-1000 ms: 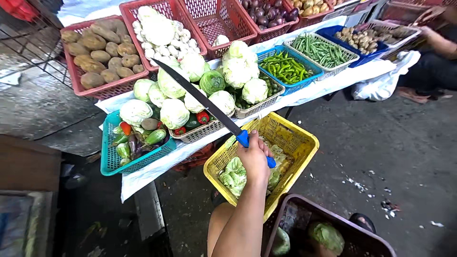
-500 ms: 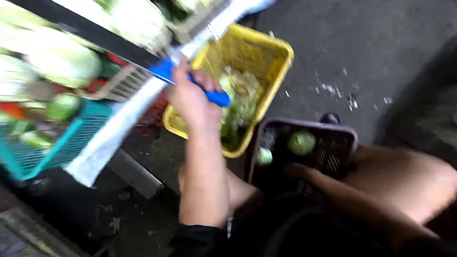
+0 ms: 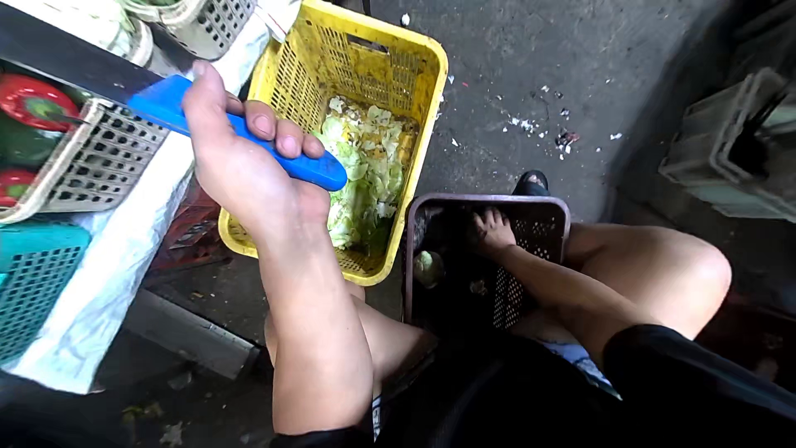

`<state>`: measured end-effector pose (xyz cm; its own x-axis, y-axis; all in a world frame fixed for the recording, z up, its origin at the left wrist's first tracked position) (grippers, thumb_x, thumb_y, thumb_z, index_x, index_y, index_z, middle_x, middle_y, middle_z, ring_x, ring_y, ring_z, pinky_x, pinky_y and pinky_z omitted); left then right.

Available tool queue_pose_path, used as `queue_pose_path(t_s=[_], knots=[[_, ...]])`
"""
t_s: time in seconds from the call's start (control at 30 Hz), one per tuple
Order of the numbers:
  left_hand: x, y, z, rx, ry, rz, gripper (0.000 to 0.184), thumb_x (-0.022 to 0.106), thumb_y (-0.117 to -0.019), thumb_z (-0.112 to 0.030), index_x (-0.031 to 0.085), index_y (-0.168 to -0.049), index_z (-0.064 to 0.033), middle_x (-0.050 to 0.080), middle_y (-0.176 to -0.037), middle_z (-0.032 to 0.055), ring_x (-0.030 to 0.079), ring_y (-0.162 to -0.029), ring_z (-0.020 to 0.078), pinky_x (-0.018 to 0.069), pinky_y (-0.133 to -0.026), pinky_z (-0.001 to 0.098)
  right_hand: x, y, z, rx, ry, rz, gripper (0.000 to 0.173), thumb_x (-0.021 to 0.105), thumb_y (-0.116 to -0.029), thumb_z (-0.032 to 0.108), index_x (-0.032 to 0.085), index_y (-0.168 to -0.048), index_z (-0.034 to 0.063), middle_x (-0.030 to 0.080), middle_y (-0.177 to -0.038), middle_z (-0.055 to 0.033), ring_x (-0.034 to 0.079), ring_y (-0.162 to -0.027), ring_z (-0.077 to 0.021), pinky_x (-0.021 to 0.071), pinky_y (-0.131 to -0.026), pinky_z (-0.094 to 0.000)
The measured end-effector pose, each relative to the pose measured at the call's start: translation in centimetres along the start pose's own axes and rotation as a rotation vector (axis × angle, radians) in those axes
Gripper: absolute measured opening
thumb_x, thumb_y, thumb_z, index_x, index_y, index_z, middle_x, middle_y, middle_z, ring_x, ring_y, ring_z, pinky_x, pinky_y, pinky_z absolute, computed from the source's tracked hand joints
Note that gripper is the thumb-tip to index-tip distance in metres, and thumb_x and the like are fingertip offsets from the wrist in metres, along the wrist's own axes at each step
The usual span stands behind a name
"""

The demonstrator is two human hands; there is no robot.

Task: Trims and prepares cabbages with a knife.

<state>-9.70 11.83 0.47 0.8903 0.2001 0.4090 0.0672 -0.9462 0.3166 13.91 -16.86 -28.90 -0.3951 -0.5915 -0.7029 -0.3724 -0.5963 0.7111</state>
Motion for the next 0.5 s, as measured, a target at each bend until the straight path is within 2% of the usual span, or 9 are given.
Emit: queue_pose_path(t_s=[0.07,0.1,0.13,0.3,0.37,0.4,0.43,0.47,0.5], knots=[[0.7,-0.1,0.2,0.004,0.023,0.001,0.032,0.037,-0.1118,-0.027,0.043,-0.083,-0.0154,0.04,-0.055,-0.002,0.043,-0.039,0.0123,0.0497,-0.04,0.0296,1.2,-2.8,0.0,-0.045,0.165,0.13,0.117,0.088,-0.0731,0.045,0.019,-0.165,0.0212,0.018,-0.166,-0.0264,0.018,-0.15,-0.0549,0.0298,-0.104,-0.0817],[1.0,-0.1,0.4,0.006,0.029,0.003,0.03,0.038,-0.1115,-0.026,0.043,-0.084,-0.0154,0.04,-0.055,-0.0022,0.043,-0.039,0.0121,0.0498,-0.039,0.0295,2.1,-4.0,0.0,-0.053,0.223,0.175,0.109,0.082,-0.0811,0.04,0.015,-0.165,0.023,0.012,-0.168,-0.026,0.014,-0.15,-0.0578,0.0298,-0.099,-0.0854],[1.1,-0.2,0.6,0.004,0.034,0.002,0.029,0.038,-0.1115,-0.026,0.043,-0.085,-0.0151,0.04,-0.055,-0.0019,0.043,-0.039,0.0123,0.0495,-0.039,0.0295,3.2,-5.2,0.0,-0.061,0.252,0.183,0.097,0.076,-0.0884,0.032,0.018,-0.165,0.0228,0.012,-0.168,-0.0266,0.012,-0.149,-0.0599,0.0298,-0.097,-0.0878],[0.3,-0.9,2.5,0.044,0.007,0.143,0.035,0.025,-0.1084,-0.008,0.039,-0.076,-0.0081,0.041,-0.054,0.0046,0.049,-0.044,0.0171,0.0525,-0.044,0.0317,5.0,-6.9,-0.4,-0.041,0.342,0.23,0.079,0.07,-0.0948,0.03,0.029,-0.162,0.0158,0.022,-0.161,-0.0357,0.024,-0.142,-0.0651,0.0372,-0.093,-0.0855],[-4.0,0.1,3.3,0.15,-0.216,0.182,0.018,0.047,-0.0919,0.011,0.049,-0.077,0.0018,0.055,-0.064,0.0128,0.062,-0.059,0.0217,0.058,-0.057,0.0364,4.6,-6.5,-0.4,-0.047,0.404,0.246,0.07,0.071,-0.0927,0.025,0.042,-0.153,0.0067,0.035,-0.153,-0.037,0.037,-0.134,-0.0646,0.0432,-0.085,-0.0836],[-7.9,1.8,3.6,0.18,-0.434,0.186,0.002,0.055,-0.0937,0.008,0.056,-0.092,0.0071,0.062,-0.082,0.0158,0.065,-0.078,0.0221,0.0595,-0.071,0.038,4.3,-6.5,-0.3,-0.06,0.395,0.244,0.07,0.072,-0.0921,0.025,0.043,-0.153,0.0075,0.036,-0.153,-0.0357,0.038,-0.134,-0.0637,0.0426,-0.084,-0.084],[-12.5,3.5,3.9,0.211,-0.689,0.202,0.015,0.054,-0.1021,-0.003,0.058,-0.11,0.0084,0.065,-0.103,0.0162,0.066,-0.098,0.0214,0.0573,-0.085,0.0381,4.0,-6.4,-0.3,-0.086,0.378,0.253,0.072,0.074,-0.0909,0.028,0.042,-0.154,0.0114,0.034,-0.156,-0.0327,0.035,-0.137,-0.0619,0.0418,-0.086,-0.0841],[-17.4,4.5,4.4,0.276,-0.986,0.202,0.022,0.047,-0.1069,-0.01,0.059,-0.118,0.0047,0.065,-0.113,0.0127,0.063,-0.107,0.0184,0.0531,-0.089,0.034,3.8,-6.2,-0.4,-0.129,0.37,0.274,0.076,0.074,-0.0907,0.031,0.039,-0.156,0.0148,0.031,-0.159,-0.0309,0.032,-0.14,-0.0613,0.0408,-0.088,-0.0842],[-21.6,4.4,5.3,0.355,-1.268,0.154,0.021,0.044,-0.1072,-0.011,0.062,-0.112,-0.0012,0.064,-0.11,0.0078,0.06,-0.104,0.016,0.0432,-0.082,0.0295,3.5,-5.9,-0.4,-0.174,0.36,0.298,0.078,0.075,-0.09,0.035,0.039,-0.157,0.0177,0.029,-0.161,-0.0297,0.029,-0.142,-0.0614,0.0402,-0.089,-0.0841]])
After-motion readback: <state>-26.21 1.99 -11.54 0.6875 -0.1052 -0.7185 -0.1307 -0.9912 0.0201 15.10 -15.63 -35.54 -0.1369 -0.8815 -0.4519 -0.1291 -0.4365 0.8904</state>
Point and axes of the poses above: each hand's wrist, its own y-axis away from the middle knuckle, its own x-axis out of the palm, z = x × y, the point moved 4 cm from there along -y, towards the middle knuckle
